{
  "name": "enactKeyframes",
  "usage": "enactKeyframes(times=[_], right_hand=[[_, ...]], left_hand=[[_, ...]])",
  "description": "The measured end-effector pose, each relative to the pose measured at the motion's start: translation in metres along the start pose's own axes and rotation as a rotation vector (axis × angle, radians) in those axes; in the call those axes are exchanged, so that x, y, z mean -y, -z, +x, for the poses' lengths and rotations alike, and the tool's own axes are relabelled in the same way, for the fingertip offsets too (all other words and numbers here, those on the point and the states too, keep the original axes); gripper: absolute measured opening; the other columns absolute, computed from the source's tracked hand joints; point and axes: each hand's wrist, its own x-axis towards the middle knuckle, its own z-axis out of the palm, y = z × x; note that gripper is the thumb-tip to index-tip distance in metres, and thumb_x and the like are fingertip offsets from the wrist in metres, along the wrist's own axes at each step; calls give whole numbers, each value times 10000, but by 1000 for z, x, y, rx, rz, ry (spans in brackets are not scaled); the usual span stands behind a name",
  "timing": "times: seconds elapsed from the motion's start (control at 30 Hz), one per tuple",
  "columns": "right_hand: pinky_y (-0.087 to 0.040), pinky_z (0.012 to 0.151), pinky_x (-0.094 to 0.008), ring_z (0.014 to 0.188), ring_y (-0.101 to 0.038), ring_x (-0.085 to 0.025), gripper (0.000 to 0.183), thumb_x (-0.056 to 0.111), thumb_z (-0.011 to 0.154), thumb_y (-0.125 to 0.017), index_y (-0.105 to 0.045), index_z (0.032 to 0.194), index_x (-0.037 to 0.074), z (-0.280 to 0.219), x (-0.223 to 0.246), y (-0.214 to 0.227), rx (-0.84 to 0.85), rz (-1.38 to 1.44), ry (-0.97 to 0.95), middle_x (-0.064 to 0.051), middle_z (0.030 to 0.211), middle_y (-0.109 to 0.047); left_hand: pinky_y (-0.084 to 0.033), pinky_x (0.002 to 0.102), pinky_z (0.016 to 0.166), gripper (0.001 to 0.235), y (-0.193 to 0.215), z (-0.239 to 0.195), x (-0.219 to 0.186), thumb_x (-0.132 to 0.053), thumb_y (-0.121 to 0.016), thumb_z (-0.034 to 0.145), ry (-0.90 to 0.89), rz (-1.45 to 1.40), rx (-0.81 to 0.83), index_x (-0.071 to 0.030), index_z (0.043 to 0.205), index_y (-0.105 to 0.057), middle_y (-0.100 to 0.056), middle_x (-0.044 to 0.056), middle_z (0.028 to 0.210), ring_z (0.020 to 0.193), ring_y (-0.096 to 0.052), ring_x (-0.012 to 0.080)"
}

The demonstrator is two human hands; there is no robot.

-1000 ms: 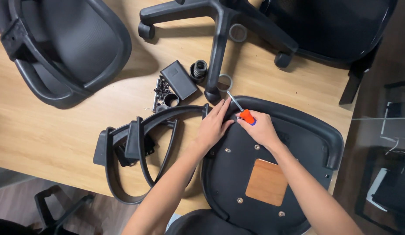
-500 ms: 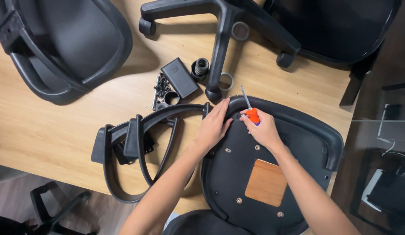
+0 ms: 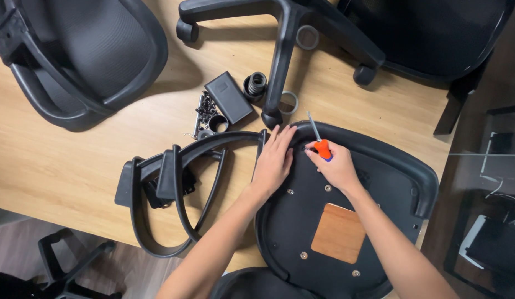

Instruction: The person assembles an office chair on a wooden table. They position the black seat cushion upside down, align the mounting plate and armrest frame, then use a screwdriver to drive screws into the seat base, working around the plate while holding the seat steady.

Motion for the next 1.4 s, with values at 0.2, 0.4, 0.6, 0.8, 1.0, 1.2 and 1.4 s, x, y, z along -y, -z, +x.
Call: enactKeyframes(times=[0.2, 0.4, 0.6, 0.8, 1.0, 1.2, 1.4], right_hand=[[-512, 579, -222, 642, -600, -64, 265, 127, 935, -711, -705, 1154, -22, -3, -20, 8, 102, 385, -92, -26, 840, -713], [-506, 571, -219, 645, -601, -67, 266, 86, 921, -713, -728, 1153, -42, -16, -20, 12, 209, 424, -123, -28, 802, -691], [-475, 536, -236, 614, -577, -82, 297, 103, 878, -742, -750, 1168, 40, -22, 3, 18, 203, 213, -108, -11, 778, -668], [-546, 836, -368, 953, -690, -318, 317, 100, 827, -773, -724, 1133, 34, 3, 30, 43, -166, -483, 439, -134, 1070, -709], [-533, 882, -450, 1044, -672, -367, 410, 205, 779, -813, -699, 1148, 67, 32, 58, 43, -33, -812, 279, -128, 1137, -710], [-529, 926, -460, 1090, -673, -345, 589, 333, 768, -862, -659, 1285, 139, 48, 73, 41, 118, -1029, 26, -125, 1144, -728], [-551, 914, -454, 1026, -703, -356, 525, 317, 752, -859, -737, 1228, 132, 48, 68, 55, 184, -1088, 22, -157, 1078, -753]], left_hand=[[-589, 296, 777, 246, 1, -6, -34, -91, -673, 983, 350, -461, 39, -9, 1215, -690, -641, 130, 1214, 932, -719, 229], [-541, 197, 703, 294, -27, -30, -25, -204, -660, 1004, 932, -1327, 134, 3, 1208, -704, -730, 18, 975, 815, -666, 67], [-574, 221, 701, 196, -40, -52, 0, -211, -659, 1008, 1064, -1405, 62, -35, 1095, -659, -715, 44, 994, 832, -697, 96], [-592, 266, 672, 164, -13, -20, 18, -182, -666, 989, 755, -1058, 36, -23, 1014, -637, -716, 56, 985, 856, -712, 108], [-573, 271, 809, 195, 5, 19, 23, -180, -727, 940, 434, -480, 23, -4, 1019, -695, -743, 83, 921, 846, -715, 115], [-539, 279, 756, 204, -7, 8, 34, -199, -707, 942, 530, -447, 76, -7, 1008, -680, -727, 69, 850, 792, -690, 127], [-495, 314, 685, 172, 16, 5, -8, -180, -678, 957, 530, -427, 121, -18, 1005, -649, -617, 90, 756, 696, -597, 169]])
